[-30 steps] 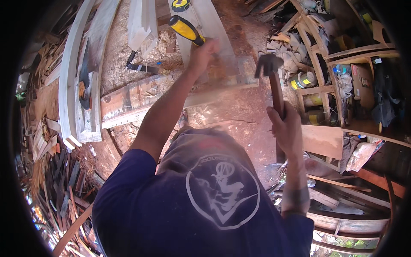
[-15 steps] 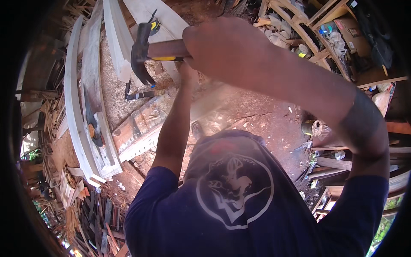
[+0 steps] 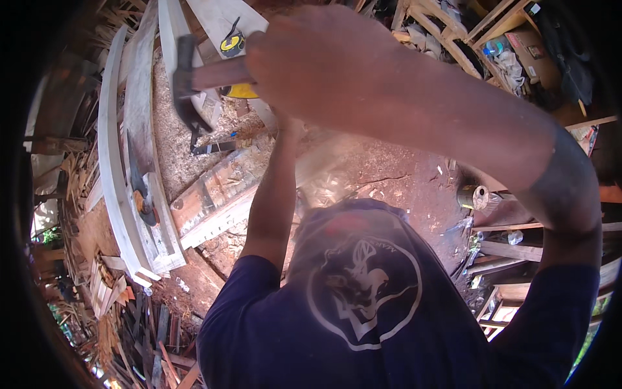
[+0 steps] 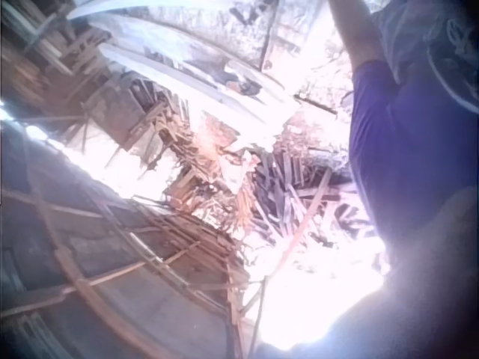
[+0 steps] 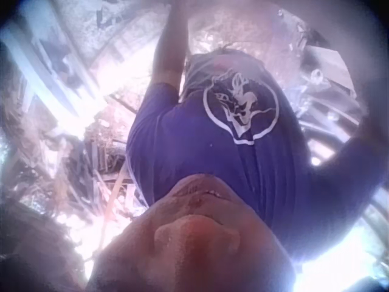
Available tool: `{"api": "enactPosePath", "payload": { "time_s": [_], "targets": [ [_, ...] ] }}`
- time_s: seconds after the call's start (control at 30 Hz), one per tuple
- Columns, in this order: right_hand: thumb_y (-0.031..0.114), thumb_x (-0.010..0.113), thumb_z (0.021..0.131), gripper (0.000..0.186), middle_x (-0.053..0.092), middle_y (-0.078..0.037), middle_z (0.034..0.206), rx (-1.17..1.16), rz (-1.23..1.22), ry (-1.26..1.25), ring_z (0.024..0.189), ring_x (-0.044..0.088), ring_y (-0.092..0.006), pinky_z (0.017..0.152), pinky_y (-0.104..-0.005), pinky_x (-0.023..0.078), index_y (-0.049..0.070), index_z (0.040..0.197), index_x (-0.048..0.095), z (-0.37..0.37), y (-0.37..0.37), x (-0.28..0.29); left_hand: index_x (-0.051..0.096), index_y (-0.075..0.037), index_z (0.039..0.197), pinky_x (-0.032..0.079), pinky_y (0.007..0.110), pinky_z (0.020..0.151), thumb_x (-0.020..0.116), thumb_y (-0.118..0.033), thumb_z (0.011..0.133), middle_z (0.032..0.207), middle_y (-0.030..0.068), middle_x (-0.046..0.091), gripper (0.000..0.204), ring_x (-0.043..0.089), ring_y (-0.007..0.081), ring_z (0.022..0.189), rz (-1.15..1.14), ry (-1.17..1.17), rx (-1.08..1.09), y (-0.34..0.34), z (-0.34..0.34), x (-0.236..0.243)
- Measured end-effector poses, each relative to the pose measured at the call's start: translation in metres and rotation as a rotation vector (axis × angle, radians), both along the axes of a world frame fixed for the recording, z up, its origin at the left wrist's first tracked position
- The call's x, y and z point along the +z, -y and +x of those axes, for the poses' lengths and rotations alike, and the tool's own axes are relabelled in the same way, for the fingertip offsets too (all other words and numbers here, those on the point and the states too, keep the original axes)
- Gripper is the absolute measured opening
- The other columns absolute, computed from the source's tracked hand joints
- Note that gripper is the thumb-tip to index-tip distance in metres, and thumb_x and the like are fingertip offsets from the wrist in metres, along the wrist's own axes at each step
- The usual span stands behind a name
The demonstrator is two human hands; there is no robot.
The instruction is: The person chisels out a notch in a piece of wood by striking the end of a chisel with a hammer and then clearing the wood shavings by hand.
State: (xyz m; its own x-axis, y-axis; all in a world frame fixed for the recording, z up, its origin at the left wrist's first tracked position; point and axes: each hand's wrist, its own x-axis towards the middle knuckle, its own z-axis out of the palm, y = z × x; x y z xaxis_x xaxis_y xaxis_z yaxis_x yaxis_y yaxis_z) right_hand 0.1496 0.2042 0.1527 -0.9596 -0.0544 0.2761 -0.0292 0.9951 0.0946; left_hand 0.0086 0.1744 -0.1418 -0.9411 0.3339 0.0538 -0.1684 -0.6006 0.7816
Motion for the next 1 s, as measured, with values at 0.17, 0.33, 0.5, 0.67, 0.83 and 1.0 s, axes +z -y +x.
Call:
{"api": "enactPosePath", "payload": {
  "time_s": [0.17, 0.33, 0.5, 0.67, 0.83, 1.0],
  "targets": [
    [0.032, 0.076, 0.091, 0.053, 0.071, -0.020, 0.080, 0.103, -0.123, -0.154, 0.078, 0.072, -0.0398, 0.069, -0.0498, 0.058, 0.007, 0.133, 0.057, 0.003, 0.006, 0.001, 0.059, -0.006, 0.088, 0.045, 0.027, 0.067, 0.069, -0.006, 0.092, 0.080, -0.0011, 0.060, 0.011, 0.055, 0.0084, 0.075, 0.000, 0.014, -0.029, 0.003, 0.002, 0.003],
    [0.033, 0.073, 0.094, 0.039, 0.071, -0.021, 0.081, -0.034, -0.050, 0.167, 0.079, 0.072, -0.0401, 0.072, -0.0505, 0.058, 0.009, 0.123, 0.064, -0.003, -0.003, 0.008, 0.059, -0.006, 0.083, 0.045, 0.027, 0.067, 0.069, -0.005, 0.091, 0.077, -0.0013, 0.060, 0.012, 0.055, 0.0084, 0.074, -0.045, -0.007, -0.074, 0.003, -0.006, -0.017],
    [0.032, 0.072, 0.094, 0.042, 0.072, -0.021, 0.085, 0.229, -0.078, -0.386, 0.080, 0.072, -0.0407, 0.070, -0.0499, 0.057, 0.009, 0.127, 0.062, -0.003, -0.017, -0.003, 0.062, -0.004, 0.085, 0.047, 0.027, 0.065, 0.065, -0.003, 0.090, 0.079, 0.0007, 0.062, 0.006, 0.060, 0.0107, 0.076, -0.113, -0.187, -0.093, -0.012, -0.025, -0.042],
    [0.037, 0.069, 0.096, 0.038, 0.071, -0.016, 0.084, 0.016, -0.040, 0.041, 0.077, 0.072, -0.0365, 0.066, -0.0477, 0.057, 0.009, 0.120, 0.061, -0.007, -0.007, -0.009, 0.058, -0.001, 0.115, 0.050, 0.027, 0.066, 0.066, -0.004, 0.093, 0.096, 0.0039, 0.065, 0.023, 0.062, 0.0108, 0.078, -0.048, -0.021, -0.114, -0.006, -0.021, -0.037],
    [0.031, 0.070, 0.096, 0.037, 0.065, -0.018, 0.078, 0.072, -0.168, -0.004, 0.072, 0.067, -0.0369, 0.065, -0.0492, 0.053, 0.004, 0.118, 0.056, -0.003, -0.002, 0.022, 0.061, 0.000, 0.119, 0.049, 0.026, 0.067, 0.072, -0.014, 0.094, 0.095, 0.0025, 0.066, 0.030, 0.062, 0.0097, 0.082, -0.025, -0.153, -0.236, -0.006, -0.022, -0.017],
    [0.036, 0.064, 0.099, 0.035, 0.074, -0.013, 0.078, -0.038, -0.055, -0.021, 0.075, 0.076, -0.0300, 0.070, -0.0390, 0.063, 0.003, 0.092, 0.074, 0.000, -0.003, 0.010, 0.066, -0.001, 0.108, 0.047, 0.027, 0.066, 0.073, -0.019, 0.094, 0.089, 0.0002, 0.064, 0.023, 0.060, 0.0085, 0.079, -0.219, -0.212, -0.297, -0.005, -0.031, -0.007]
  ]
}}
